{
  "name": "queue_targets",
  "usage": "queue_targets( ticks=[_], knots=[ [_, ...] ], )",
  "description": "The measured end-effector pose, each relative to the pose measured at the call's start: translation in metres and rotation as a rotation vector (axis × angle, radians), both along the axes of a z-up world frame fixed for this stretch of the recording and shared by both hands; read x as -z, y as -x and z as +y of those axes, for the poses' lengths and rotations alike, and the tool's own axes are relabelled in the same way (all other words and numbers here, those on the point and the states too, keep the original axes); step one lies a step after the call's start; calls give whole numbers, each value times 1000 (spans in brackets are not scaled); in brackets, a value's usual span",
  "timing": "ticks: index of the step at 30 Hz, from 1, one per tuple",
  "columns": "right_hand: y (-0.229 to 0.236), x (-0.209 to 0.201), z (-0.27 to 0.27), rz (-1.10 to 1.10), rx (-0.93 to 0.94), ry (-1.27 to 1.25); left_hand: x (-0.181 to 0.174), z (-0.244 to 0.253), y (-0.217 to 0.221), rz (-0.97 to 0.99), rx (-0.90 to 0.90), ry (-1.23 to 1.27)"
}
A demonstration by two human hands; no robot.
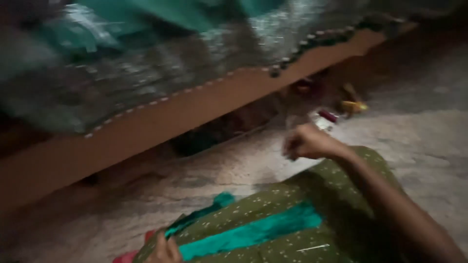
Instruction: Cutting a green patterned fabric and manipulating a green ribbon to prepare for sewing.
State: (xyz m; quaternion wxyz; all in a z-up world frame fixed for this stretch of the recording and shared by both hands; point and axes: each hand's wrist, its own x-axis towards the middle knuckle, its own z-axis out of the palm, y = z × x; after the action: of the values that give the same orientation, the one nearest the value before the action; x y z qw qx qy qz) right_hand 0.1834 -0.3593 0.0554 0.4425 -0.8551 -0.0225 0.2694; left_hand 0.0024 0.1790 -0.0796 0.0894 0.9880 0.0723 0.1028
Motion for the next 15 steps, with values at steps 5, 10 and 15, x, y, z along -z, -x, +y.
queue_targets(
  ticks=[5, 10, 15],
  knots=[
    [-121, 167, 64, -150, 175, -325, -41, -35, -33, -40, -67, 11],
    [-86, 120, 68, -374, 811, 77, -76, -42, -38, -220, 31, 88],
    [36, -55, 70, -248, 325, -85, -70, -50, -43, 39, -115, 77]
  ],
)
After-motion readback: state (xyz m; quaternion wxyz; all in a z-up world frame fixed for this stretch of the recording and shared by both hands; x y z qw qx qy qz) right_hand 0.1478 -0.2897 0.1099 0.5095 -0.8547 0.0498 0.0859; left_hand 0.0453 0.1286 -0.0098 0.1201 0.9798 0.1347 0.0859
